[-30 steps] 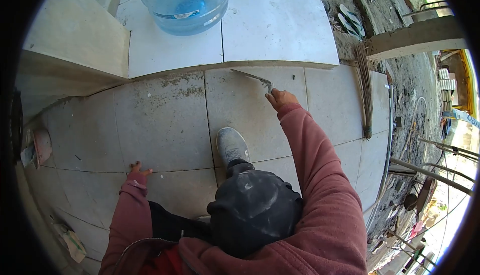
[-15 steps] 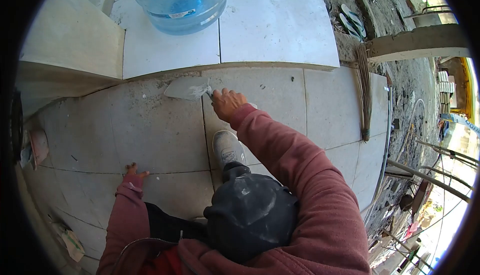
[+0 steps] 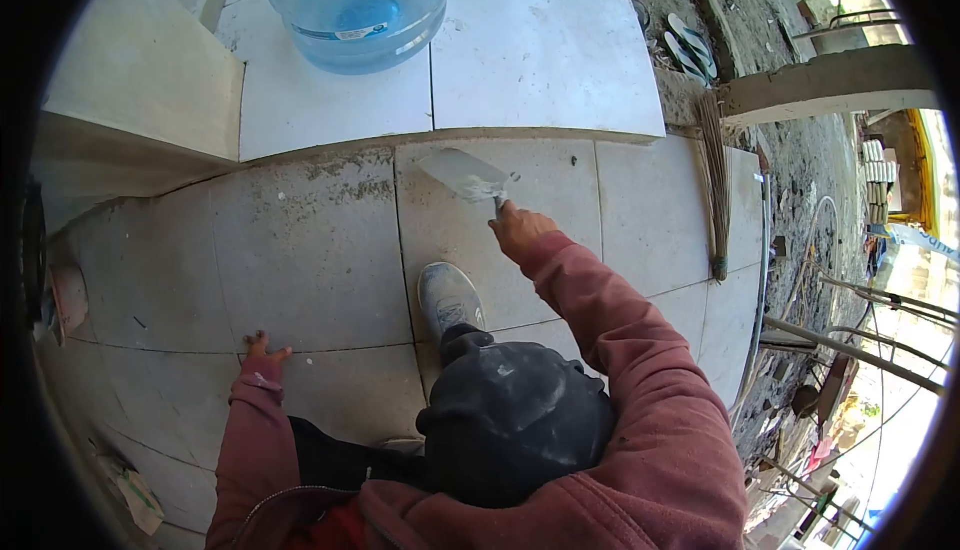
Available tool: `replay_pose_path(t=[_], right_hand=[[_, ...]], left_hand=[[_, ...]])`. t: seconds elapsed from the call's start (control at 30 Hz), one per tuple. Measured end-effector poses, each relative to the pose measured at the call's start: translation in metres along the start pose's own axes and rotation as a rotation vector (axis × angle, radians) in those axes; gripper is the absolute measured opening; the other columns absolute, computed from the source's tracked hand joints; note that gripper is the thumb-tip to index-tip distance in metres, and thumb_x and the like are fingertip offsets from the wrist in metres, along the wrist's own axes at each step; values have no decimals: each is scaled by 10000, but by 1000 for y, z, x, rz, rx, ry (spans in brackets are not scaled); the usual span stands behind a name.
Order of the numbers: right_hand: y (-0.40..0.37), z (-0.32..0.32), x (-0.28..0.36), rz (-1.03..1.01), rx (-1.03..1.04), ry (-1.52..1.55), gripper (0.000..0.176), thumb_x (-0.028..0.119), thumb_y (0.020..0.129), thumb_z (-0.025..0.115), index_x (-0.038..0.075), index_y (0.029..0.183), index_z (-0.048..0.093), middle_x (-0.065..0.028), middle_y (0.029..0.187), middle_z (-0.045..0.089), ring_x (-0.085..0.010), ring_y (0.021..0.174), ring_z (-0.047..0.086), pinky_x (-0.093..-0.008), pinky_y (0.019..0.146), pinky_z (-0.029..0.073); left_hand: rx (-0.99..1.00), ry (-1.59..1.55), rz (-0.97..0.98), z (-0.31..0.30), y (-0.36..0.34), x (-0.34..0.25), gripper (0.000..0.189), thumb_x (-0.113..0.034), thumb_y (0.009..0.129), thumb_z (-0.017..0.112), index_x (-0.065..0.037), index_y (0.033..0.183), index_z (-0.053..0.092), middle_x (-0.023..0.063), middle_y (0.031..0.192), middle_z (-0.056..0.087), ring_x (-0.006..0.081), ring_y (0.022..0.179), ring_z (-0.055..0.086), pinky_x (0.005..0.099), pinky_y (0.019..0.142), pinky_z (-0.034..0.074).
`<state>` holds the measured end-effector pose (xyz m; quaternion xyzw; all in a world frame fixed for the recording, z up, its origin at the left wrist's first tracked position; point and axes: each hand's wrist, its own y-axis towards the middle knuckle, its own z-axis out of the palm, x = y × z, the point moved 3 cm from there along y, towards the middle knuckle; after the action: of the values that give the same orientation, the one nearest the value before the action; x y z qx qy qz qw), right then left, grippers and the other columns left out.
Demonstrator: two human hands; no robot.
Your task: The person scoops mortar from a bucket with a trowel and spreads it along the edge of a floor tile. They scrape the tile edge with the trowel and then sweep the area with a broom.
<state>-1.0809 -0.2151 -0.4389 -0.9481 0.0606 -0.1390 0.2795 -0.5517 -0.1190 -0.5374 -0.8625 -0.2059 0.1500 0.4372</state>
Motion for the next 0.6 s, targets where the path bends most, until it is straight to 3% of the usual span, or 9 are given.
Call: replay_pose_path(t=[0.07,0.13,0.2,0.27,0.33,0.4,0.47,0.5,0.6], right_hand=[[21,13,40,-133,74,-5,341,333,866,425,8,967,455,-240,828,598,-402,780,575,-474,696,436],[37,19,34,-197,33,-49,353,352,870,407,19,964,478,-231,812,601,-404,765,573,-473,692,437],[33,9,-4,4,-125,37,362,370,873,389,35,923,516,-223,794,604,-407,743,572,-480,677,437],[15,16,-88,304,-223,86,393,384,880,368,35,868,546,-270,811,583,-411,793,562,-487,696,427],[-4,27,-179,671,-363,118,424,378,882,349,6,862,550,-277,836,581,-422,828,558,-482,746,429],[-18,31,-252,629,-311,87,436,390,879,353,-4,867,538,-282,842,578,-429,827,553,-487,748,425],[-49,-9,-180,506,-233,39,429,412,870,364,29,930,547,-260,860,590,-416,839,561,-478,747,435],[-56,-22,-138,459,-187,100,417,410,871,368,32,957,521,-253,845,591,-419,821,558,-489,733,428],[-30,6,-89,201,-139,250,431,420,863,391,16,943,520,-239,823,594,-412,794,557,-470,714,427]], left_hand=[[24,-52,-152,-8,-11,-18,909,-358,684,688,-23,1353,172,244,1409,0,331,1315,84,354,1050,169],[-52,-92,-110,-3,-10,-26,898,-333,691,684,-11,1351,168,232,1414,5,325,1316,87,351,1052,167],[-137,-125,-66,-1,-5,-19,887,-308,698,681,0,1349,163,220,1418,9,319,1316,91,348,1054,164],[-147,-138,234,2,10,-12,900,-304,689,684,36,1337,159,222,1417,0,321,1321,51,350,1058,142],[-134,-56,214,0,-1,-30,933,-326,667,700,41,1335,163,224,1416,9,312,1321,64,331,1054,155],[-112,37,201,2,-1,-46,965,-349,645,716,46,1334,166,225,1416,18,302,1321,77,312,1050,167],[-98,177,21,8,5,-53,984,-363,646,716,46,1337,147,218,1418,5,301,1325,43,322,1053,158],[-98,180,33,8,13,-55,984,-363,646,716,46,1337,147,218,1418,5,301,1325,43,322,1053,158],[-84,103,-78,-2,37,-71,999,-345,645,729,22,1347,120,240,1410,-39,329,1322,-1,359,1061,113]])
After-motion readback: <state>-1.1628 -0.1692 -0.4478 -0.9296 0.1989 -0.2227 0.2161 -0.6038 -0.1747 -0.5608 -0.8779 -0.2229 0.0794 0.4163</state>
